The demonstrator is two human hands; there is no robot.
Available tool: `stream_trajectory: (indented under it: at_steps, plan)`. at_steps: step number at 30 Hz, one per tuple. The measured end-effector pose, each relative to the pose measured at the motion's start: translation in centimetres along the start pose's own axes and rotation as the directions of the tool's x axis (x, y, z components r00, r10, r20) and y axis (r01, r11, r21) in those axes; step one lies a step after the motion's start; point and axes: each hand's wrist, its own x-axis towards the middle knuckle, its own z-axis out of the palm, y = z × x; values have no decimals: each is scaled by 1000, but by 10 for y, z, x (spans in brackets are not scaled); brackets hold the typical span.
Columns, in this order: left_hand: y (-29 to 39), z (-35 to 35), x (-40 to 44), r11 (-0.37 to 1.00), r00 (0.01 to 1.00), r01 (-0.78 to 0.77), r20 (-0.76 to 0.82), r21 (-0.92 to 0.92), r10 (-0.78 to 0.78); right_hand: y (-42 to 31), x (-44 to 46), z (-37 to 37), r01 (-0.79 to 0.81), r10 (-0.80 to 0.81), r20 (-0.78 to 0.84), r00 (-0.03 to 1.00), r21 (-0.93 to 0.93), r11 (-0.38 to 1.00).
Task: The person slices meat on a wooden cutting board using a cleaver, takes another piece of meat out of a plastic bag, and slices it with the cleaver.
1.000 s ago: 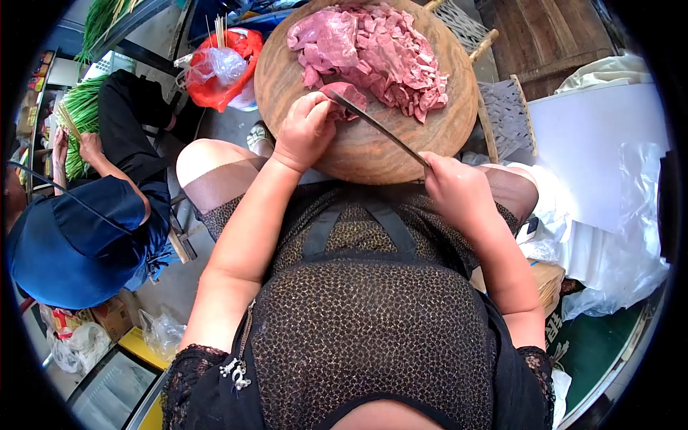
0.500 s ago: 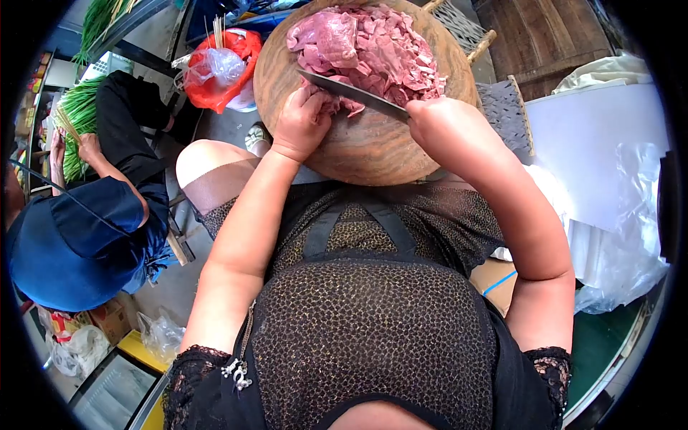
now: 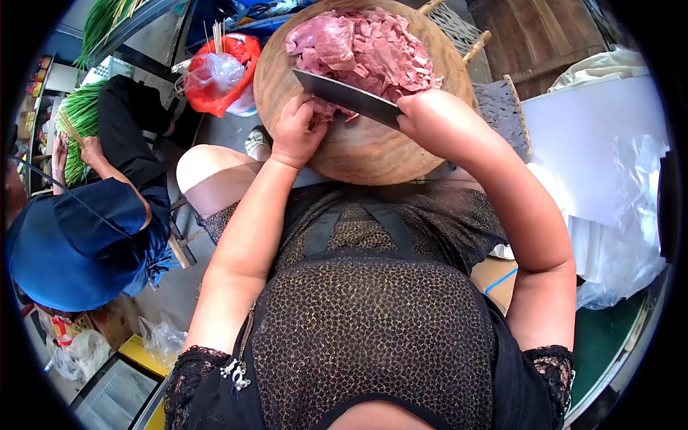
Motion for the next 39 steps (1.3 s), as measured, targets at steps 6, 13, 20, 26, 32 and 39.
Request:
stream_trajectory:
  at_steps: [6,13,20,26,32,39]
  plan:
    - [4,-1,0,998,999,45,-12,43,-45,1,-2,7,6,-6,11,1000,6,1000]
    - [-2,2,-1,978,987,-159,61,137,152,-4,28,19,-39,24,75,997,196,980]
    - [-11,-7,2,935,935,353,3,6,-353,-5,11,0,-243,180,194,964,379,893]
    - [-13,-15,4,395,590,743,250,-541,-767,-5,-9,-2,-203,155,160,975,355,913]
    - [4,-6,-9,283,578,704,295,-651,-760,-4,-25,-5,-312,212,273,939,406,859]
    - [15,0,-22,153,569,696,408,-702,-714,-16,-33,-15,-280,150,341,928,376,883]
